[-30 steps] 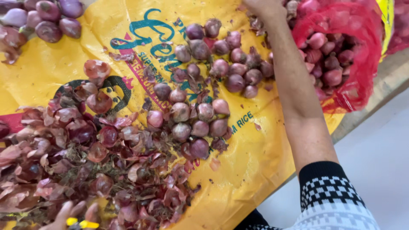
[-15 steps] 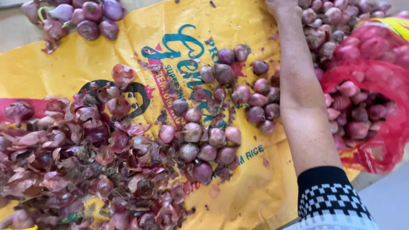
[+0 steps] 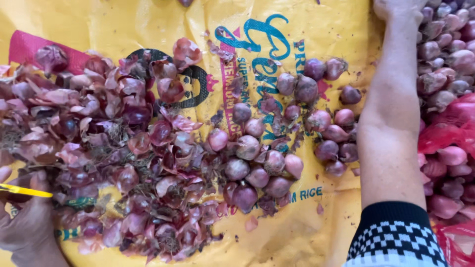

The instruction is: The person trims the ends off small red onions using scissors, placing the trimmed onions into a red mesh bag and leaving the skins on a yellow plastic sheet.

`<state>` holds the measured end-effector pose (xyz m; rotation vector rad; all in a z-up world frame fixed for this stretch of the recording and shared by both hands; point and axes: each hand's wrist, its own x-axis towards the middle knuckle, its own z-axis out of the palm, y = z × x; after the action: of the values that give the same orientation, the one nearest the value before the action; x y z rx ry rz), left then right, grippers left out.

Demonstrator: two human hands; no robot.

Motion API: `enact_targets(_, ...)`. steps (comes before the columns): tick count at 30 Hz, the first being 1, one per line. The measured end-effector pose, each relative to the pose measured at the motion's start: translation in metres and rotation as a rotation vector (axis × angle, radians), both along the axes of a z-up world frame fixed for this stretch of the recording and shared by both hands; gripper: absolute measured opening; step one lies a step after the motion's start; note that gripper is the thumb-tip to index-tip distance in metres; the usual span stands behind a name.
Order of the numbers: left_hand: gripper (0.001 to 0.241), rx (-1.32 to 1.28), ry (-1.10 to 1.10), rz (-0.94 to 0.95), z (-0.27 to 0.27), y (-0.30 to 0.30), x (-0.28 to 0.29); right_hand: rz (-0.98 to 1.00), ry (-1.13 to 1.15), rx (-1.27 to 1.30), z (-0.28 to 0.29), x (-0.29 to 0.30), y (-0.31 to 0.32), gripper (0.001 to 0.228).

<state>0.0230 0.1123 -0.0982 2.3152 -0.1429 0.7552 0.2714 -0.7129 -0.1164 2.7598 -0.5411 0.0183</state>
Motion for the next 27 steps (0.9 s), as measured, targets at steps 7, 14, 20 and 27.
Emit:
enact_targets(7,0.034,-0.123,0.018,-0.047,0.01,-0.008,-0.001,0.014,-0.01,-0.039,0.013,-0.007,0.003,0.059)
enact_targets(14,0.032,0.14,-0.176,-0.084,0.027,-0.013,0.007,0.297,-0.298,0.237,0.065,-0.065,0.107,0.025)
enact_targets(20,0.03,0.353,-0.275,-0.099,0.046,-0.024,0.006,0.31,-0.078,0.623,0.094,-0.119,0.183,0.035)
enact_targets(27,0.04,0.242,-0.413,-0.305,0.051,-0.035,0.008,0.543,0.045,1.115,0.157,-0.221,0.261,0.04)
